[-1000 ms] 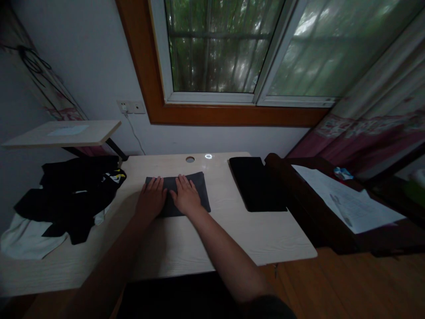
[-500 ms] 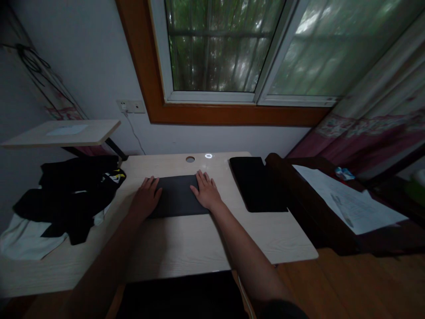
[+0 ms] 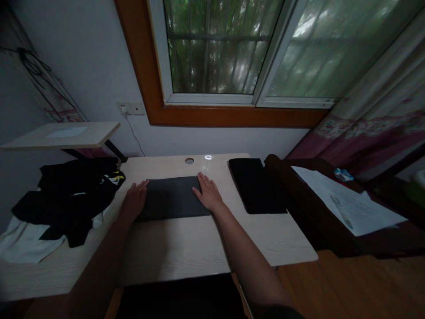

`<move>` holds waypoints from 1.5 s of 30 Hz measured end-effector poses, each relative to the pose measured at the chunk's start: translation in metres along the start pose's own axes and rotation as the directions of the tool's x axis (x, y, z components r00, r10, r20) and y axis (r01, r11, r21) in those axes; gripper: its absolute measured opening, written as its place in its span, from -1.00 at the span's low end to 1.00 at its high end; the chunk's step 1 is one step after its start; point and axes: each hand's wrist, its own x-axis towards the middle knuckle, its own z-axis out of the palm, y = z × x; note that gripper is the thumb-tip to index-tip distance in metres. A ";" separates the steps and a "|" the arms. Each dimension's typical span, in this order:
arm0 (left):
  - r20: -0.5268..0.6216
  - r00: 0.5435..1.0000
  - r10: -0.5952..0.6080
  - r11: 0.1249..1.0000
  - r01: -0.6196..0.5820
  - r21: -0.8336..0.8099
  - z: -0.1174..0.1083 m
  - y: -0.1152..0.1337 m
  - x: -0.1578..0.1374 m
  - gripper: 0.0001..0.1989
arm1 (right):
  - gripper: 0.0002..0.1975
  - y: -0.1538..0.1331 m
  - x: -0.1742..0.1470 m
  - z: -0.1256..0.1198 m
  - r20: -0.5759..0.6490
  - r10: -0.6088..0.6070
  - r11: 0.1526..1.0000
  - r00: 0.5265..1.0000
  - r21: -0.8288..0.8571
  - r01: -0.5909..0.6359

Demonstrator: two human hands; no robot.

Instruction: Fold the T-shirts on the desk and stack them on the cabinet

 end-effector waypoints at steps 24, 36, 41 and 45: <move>-0.056 0.988 -0.146 0.948 0.123 -0.294 -0.014 -0.007 0.003 -0.54 | -0.38 0.007 0.007 0.003 -0.069 -0.003 1.000 0.998 0.010 0.004; -0.046 0.991 -0.127 0.947 0.107 -0.304 -0.007 -0.017 0.005 -0.58 | -0.63 0.021 0.063 -0.017 0.018 -0.135 0.989 0.991 0.067 0.133; -0.042 0.989 -0.139 0.928 0.115 -0.355 -0.007 -0.019 0.005 -0.57 | -0.65 0.029 0.081 -0.021 0.151 -0.064 0.981 0.986 0.191 0.034; -0.031 0.984 -0.174 0.903 0.146 -0.404 -0.011 -0.015 0.004 -0.58 | -0.64 0.036 0.082 -0.024 0.239 -0.019 0.956 0.971 0.288 -0.053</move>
